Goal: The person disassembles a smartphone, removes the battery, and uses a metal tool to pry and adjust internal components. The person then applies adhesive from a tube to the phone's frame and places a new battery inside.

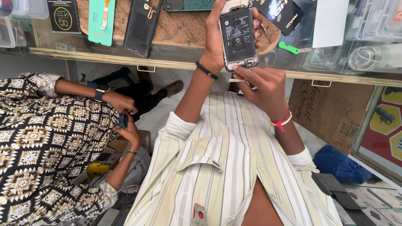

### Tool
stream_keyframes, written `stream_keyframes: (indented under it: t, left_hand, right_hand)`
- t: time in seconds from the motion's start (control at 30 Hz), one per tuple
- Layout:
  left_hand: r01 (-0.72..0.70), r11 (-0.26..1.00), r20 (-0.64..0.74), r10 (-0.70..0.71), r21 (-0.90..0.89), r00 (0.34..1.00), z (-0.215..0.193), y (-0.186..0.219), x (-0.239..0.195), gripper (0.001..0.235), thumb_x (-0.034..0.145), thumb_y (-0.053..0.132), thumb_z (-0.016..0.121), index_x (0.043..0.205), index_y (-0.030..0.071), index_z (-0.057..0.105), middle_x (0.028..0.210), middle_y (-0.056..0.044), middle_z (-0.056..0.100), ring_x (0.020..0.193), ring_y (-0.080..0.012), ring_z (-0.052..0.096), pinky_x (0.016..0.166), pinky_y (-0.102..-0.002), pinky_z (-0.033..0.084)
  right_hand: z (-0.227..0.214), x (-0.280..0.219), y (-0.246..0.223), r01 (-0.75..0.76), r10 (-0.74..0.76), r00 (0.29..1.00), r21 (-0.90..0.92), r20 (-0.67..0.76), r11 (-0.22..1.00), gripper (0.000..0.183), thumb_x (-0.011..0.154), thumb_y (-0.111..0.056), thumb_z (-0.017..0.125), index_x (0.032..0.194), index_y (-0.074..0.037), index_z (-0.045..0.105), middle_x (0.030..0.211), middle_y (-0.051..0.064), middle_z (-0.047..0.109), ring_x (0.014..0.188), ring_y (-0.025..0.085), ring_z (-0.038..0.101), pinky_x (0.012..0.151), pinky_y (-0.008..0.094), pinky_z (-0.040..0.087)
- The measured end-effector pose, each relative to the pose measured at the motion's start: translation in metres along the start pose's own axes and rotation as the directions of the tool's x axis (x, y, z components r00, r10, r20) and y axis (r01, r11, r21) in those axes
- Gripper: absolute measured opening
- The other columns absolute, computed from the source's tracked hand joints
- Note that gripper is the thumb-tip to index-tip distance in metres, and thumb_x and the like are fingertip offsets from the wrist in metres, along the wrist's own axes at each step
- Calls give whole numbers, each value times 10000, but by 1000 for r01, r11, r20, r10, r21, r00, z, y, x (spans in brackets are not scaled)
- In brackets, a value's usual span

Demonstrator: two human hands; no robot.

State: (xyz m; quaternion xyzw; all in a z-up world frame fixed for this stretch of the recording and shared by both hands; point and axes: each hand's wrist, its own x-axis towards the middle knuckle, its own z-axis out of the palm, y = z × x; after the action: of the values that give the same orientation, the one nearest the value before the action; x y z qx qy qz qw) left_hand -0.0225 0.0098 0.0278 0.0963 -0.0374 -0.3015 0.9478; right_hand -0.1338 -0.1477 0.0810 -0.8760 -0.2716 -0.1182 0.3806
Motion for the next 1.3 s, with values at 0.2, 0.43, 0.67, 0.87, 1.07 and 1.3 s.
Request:
stream_keyframes:
  t: [0.2, 0.43, 0.67, 0.87, 1.07, 1.3]
  left_hand:
    - [-88, 990, -54, 94, 113, 994, 14, 11, -10, 770, 982, 665, 422, 1129, -61, 632, 896, -147, 659, 805, -264, 704, 736, -450, 644]
    - [-246, 938, 44, 242, 245, 969, 29, 15, -21, 911, 965, 784, 367, 1154, -62, 645, 902, -162, 665, 798, -255, 709, 706, -407, 651]
    - [-335, 850, 121, 313, 406, 942, 44, 12, -32, 953, 954, 822, 336, 1221, -47, 621, 973, -164, 669, 815, -234, 711, 731, -402, 656]
    - [-262, 904, 95, 244, 339, 965, 38, 0, -35, 950, 928, 820, 367, 1239, -51, 588, 993, -163, 643, 861, -237, 677, 775, -422, 638]
    - [-202, 961, -59, 216, 189, 975, -6, -8, -42, 963, 945, 834, 337, 1131, -67, 623, 913, -151, 625, 823, -257, 682, 741, -438, 636]
    - [-163, 985, -150, 170, 63, 974, -51, -14, -51, 962, 899, 850, 356, 1060, -57, 633, 850, -145, 612, 774, -259, 653, 718, -444, 630]
  right_hand:
    - [-6, -34, 19, -229, 621, 783, 913, -33, 338, 272, 1168, -281, 572, 1097, -58, 710, 611, -34, 449, 503, 64, 363, 504, 243, 295]
    - [3, -81, 30, -256, 586, 706, 915, 398, -314, 409, 1169, -356, 423, 1048, -33, 644, 777, 19, 536, 730, 153, 512, 717, 318, 444]
    - [-2, -101, 30, -772, 559, 604, 592, 568, 232, 472, 1109, -343, 415, 1038, 21, 707, 861, 58, 635, 839, 152, 601, 780, 313, 502]
    - [-14, -81, 50, -709, 639, 678, 552, 364, 439, 445, 1128, -299, 466, 965, 36, 709, 791, 42, 603, 731, 119, 580, 697, 282, 486]
    - [-9, -69, 65, -748, 769, 606, 474, 203, 465, 362, 1109, -281, 523, 1016, 15, 709, 718, -6, 540, 595, 95, 489, 534, 284, 391]
    - [-8, -58, 85, -579, 584, 808, 84, -71, 811, 371, 1171, -261, 549, 1001, 21, 722, 684, 69, 541, 626, 133, 468, 590, 335, 374]
